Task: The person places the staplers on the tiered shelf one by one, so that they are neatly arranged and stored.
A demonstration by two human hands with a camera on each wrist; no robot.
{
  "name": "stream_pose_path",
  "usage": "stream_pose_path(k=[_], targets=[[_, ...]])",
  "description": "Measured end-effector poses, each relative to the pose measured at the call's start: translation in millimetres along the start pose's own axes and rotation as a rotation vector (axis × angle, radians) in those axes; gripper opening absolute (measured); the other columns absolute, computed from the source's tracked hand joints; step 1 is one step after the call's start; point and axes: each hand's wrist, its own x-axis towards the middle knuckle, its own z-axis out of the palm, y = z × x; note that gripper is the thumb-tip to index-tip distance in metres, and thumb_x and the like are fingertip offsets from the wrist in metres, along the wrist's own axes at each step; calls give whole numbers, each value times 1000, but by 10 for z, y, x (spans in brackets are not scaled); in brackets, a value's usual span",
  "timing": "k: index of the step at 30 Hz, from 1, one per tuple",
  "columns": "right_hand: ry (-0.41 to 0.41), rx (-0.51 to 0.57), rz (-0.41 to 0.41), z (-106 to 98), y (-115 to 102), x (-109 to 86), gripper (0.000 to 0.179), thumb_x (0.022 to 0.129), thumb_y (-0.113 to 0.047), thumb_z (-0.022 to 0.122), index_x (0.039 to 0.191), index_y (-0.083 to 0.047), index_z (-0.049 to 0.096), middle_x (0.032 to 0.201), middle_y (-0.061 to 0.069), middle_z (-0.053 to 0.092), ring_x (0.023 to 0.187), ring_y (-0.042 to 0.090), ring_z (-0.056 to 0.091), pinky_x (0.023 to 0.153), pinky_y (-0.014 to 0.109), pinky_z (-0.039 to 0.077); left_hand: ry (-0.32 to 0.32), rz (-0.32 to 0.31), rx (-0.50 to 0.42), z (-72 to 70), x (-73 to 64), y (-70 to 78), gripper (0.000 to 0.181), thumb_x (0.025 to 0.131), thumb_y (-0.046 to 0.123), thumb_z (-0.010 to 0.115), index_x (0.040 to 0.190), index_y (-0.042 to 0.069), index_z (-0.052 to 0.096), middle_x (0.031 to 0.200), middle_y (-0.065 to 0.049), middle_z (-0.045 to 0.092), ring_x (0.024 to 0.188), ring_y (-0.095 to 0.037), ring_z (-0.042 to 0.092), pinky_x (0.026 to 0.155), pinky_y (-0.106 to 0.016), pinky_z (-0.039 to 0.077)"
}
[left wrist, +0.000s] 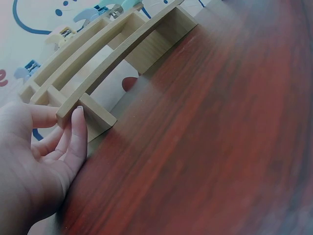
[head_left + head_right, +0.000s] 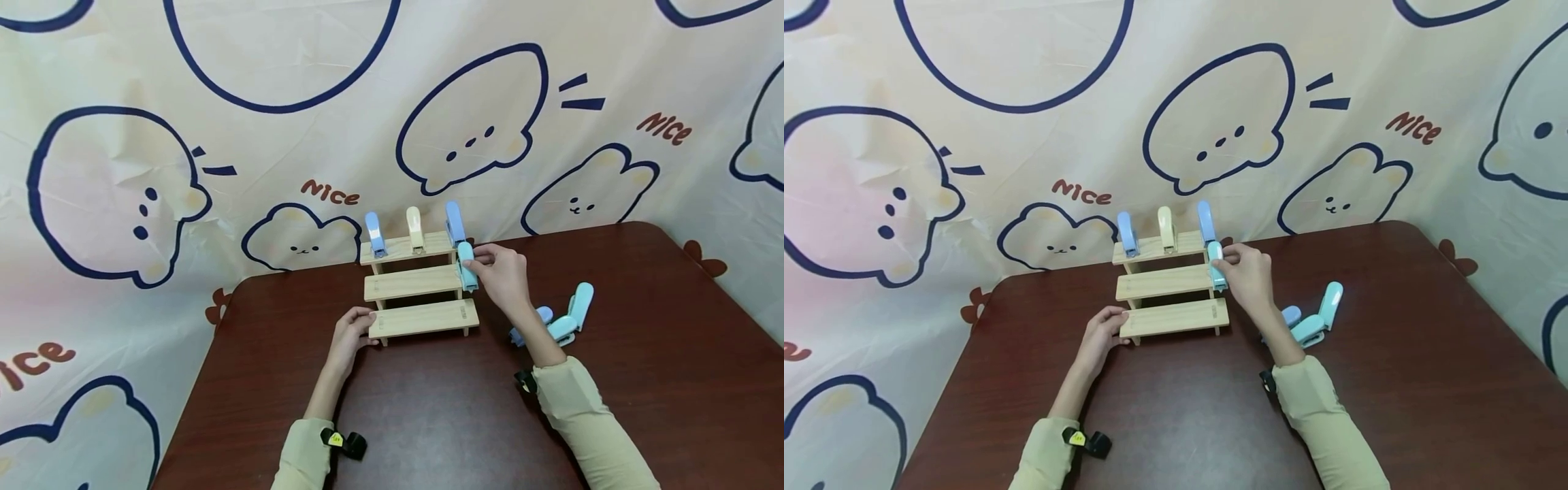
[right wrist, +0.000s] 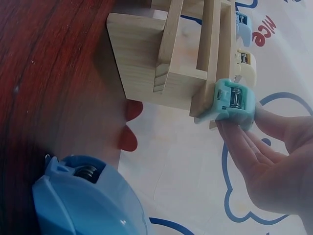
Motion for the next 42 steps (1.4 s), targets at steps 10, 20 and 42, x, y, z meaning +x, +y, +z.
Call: stream_pose_path(k=[10,20,42], targets=[[-24,11,2,-23,19,11,29,93,-14,80,115,4,75,97,20,76,89,34,75,76,48,60,2,-8,-2,0,2,-2,22,101,13,64,114,-4,62,98,-8,64,78,-16,64,61,-27,57],[-11,12,-7,-17,13,28,27,93,-16,80,111,3,77,95,18,76,84,31,73,69,39,57,4,-6,5,-13,13,20,24,101,15,65,115,-4,62,96,-7,64,78,-17,64,62,-28,57],[-45,63,13,-109,98,31,30,95,-21,78,113,2,76,96,18,77,89,33,74,71,36,57,9,-6,-8,2,-2,8,19,101,12,63,113,-3,63,96,-7,64,77,-16,65,61,-27,56]])
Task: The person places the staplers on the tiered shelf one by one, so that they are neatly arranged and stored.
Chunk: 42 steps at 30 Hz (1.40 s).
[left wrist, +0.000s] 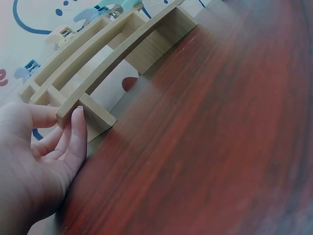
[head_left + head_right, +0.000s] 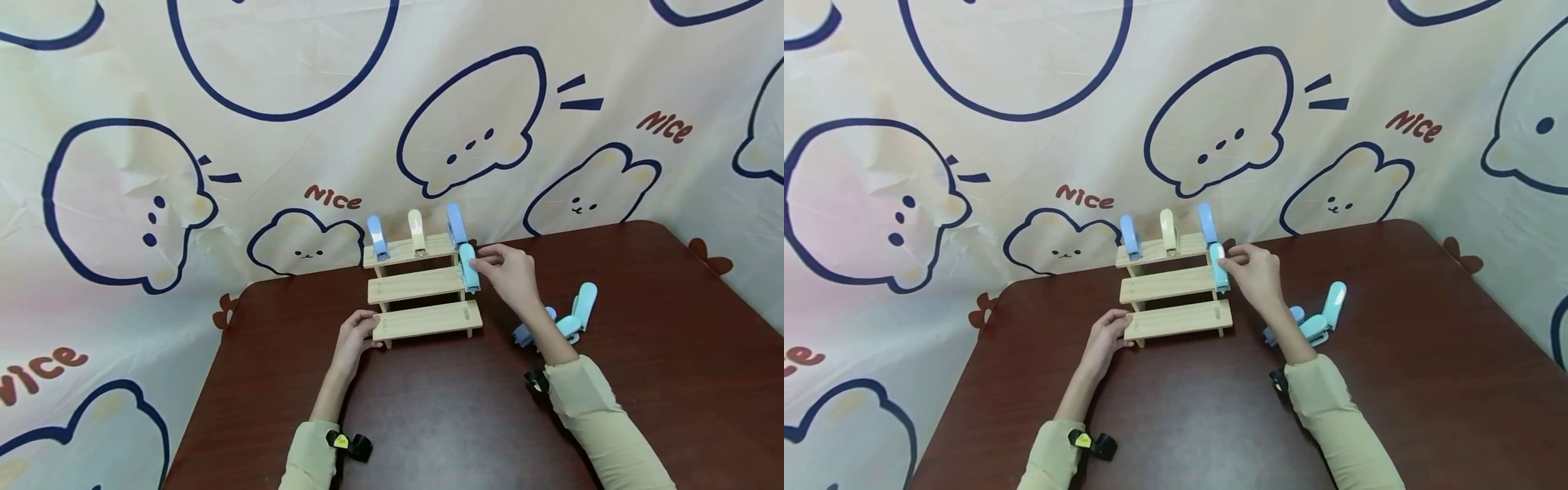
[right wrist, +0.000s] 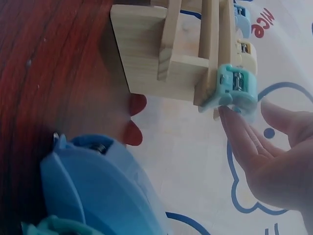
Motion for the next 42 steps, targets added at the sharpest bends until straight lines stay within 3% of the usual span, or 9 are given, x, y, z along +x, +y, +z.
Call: stream_pose_path(k=[6,12,23,34,39,42], targets=[[-26,141,64,-199,28,34,33,100,-24,72,117,4,73,99,21,76,87,28,77,76,36,63,-8,18,5,15,30,18,19,101,12,63,112,-3,63,98,-8,65,77,-17,65,61,-27,56],[-51,212,97,-475,81,40,34,102,-25,69,118,5,72,103,25,75,79,10,75,74,26,61,-12,11,7,17,34,18,20,100,12,63,113,-3,63,97,-8,64,77,-17,64,61,-28,56],[-117,146,111,-905,392,-38,39,103,-28,68,120,7,69,98,20,76,78,11,76,71,27,62,-8,4,5,22,21,4,21,100,12,63,114,-4,62,98,-9,64,78,-17,64,61,-28,56],[-108,177,240,-1382,768,54,43,106,-24,63,128,12,60,82,-9,75,74,6,74,70,25,61,-4,-7,4,-5,21,-18,23,101,13,64,116,-4,61,98,-8,64,79,-17,64,62,-28,56],[-104,241,297,-1587,929,64,20,106,-19,62,116,-4,70,81,-12,74,74,6,74,68,22,60,-5,-11,10,-3,12,-10,24,100,13,65,116,-4,61,97,-7,64,78,-16,64,62,-28,56],[-134,223,297,-1659,1003,63,20,106,-21,61,117,-5,69,83,-14,74,76,5,74,69,21,60,-4,-10,9,-4,15,-6,24,100,13,65,117,-5,61,96,-7,64,78,-16,64,61,-28,56]])
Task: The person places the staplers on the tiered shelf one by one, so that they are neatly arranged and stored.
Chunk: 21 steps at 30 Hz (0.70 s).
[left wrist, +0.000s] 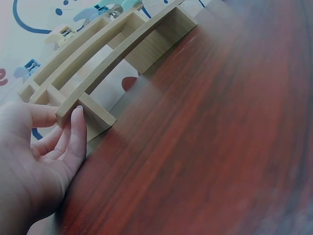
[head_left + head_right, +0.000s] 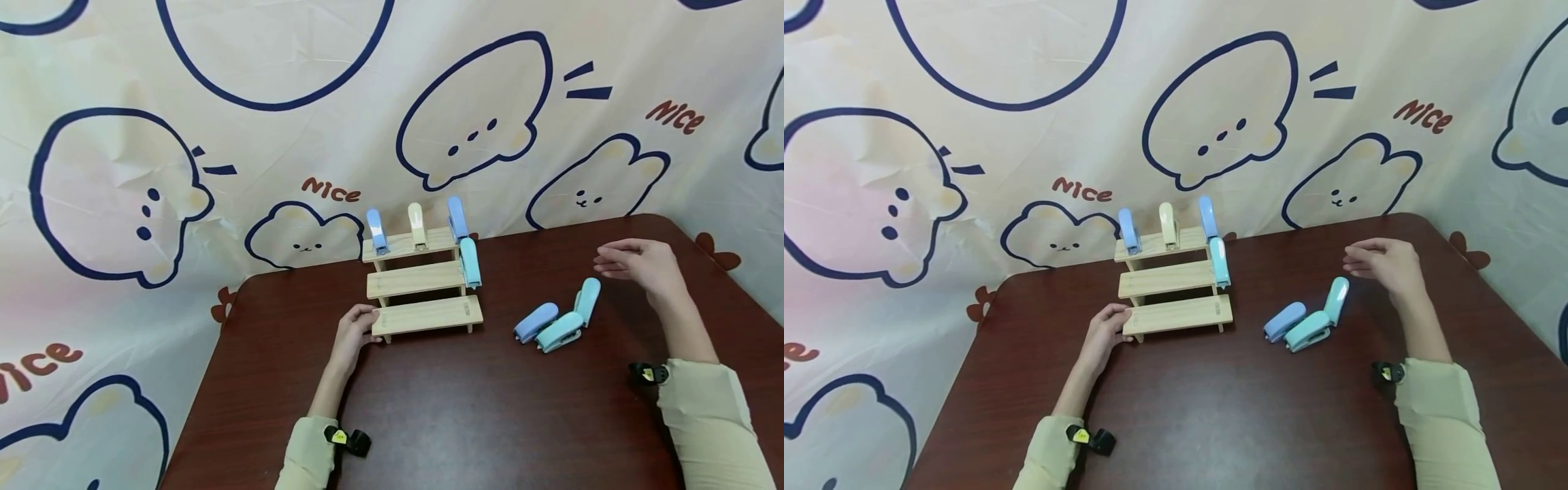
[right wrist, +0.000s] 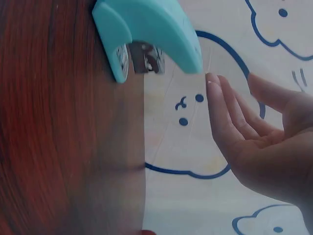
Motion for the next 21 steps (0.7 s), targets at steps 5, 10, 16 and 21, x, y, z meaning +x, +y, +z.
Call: stream_pose_path(k=[5,10,16,21], targets=[[-97,-110,-8,-69,81,20,44,108,-20,57,134,17,54,91,-11,75,81,3,73,74,24,61,-1,-2,3,-2,2,1,25,101,14,65,117,-5,60,96,-7,64,77,-16,63,61,-27,56],[-188,-217,3,-90,155,52,46,109,-15,52,137,22,48,108,9,75,83,-1,70,77,26,61,-1,-5,-1,-2,3,-2,23,101,12,64,116,-4,61,97,-8,64,77,-16,63,61,-27,56],[-273,-286,41,-93,229,84,50,107,-19,58,136,20,49,117,24,71,86,8,72,79,34,63,1,-2,7,-4,2,-7,23,101,13,64,117,-3,61,98,-8,64,78,-16,63,62,-27,56],[-340,-309,74,-72,230,106,57,104,-25,65,134,21,50,110,18,72,92,21,73,79,38,63,-1,5,4,-2,-3,12,24,101,13,64,118,-4,60,98,-7,64,78,-15,64,61,-28,56]])
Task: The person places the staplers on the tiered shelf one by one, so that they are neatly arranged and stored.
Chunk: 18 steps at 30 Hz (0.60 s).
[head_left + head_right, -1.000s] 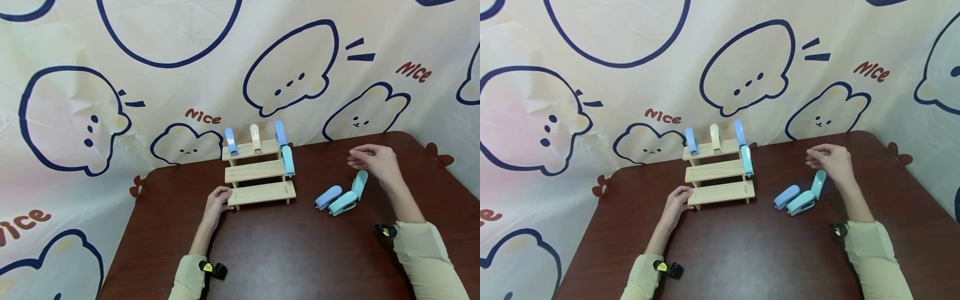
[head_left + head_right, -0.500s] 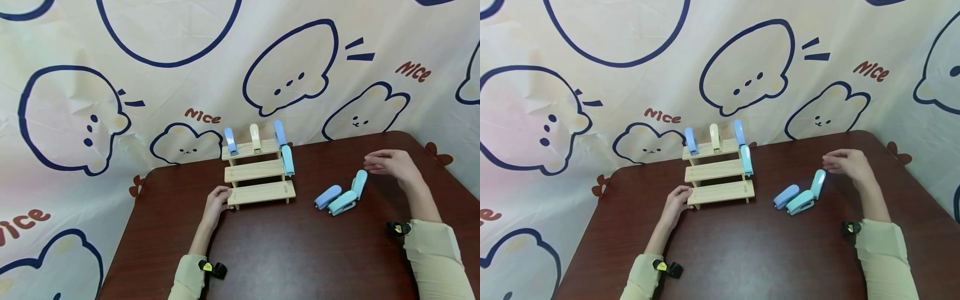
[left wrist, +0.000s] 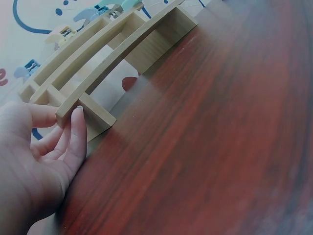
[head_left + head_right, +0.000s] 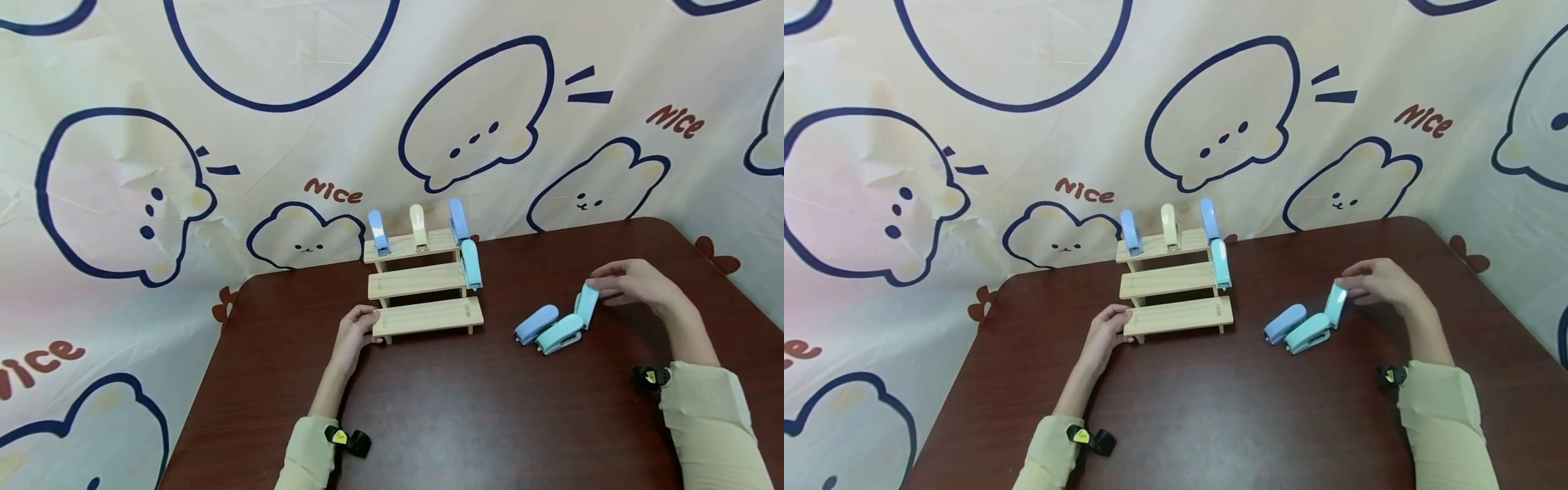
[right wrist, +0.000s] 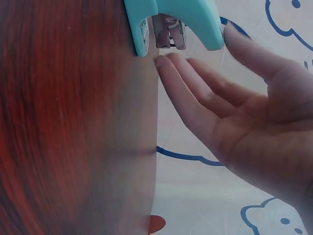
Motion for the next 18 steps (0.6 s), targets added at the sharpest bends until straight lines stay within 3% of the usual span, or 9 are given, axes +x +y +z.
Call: stream_pose_path(k=[6,14,18], targets=[[-59,-24,9,50,-21,25,60,104,-27,66,135,22,50,111,16,69,90,20,70,79,39,63,-3,2,0,-2,4,1,24,101,13,63,117,-4,61,98,-8,64,78,-16,64,61,-27,56],[52,-73,-60,140,-43,68,50,106,-23,63,134,17,55,120,28,63,85,16,68,76,27,60,-1,-1,-13,-2,-3,-17,20,101,11,62,115,-4,62,97,-8,64,76,-17,64,60,-27,56],[41,-73,-52,140,-52,81,56,104,-25,65,137,18,50,122,29,60,87,16,68,76,28,60,-4,2,-10,-6,5,-12,21,101,12,62,115,-4,62,96,-8,64,76,-17,64,60,-27,56]])
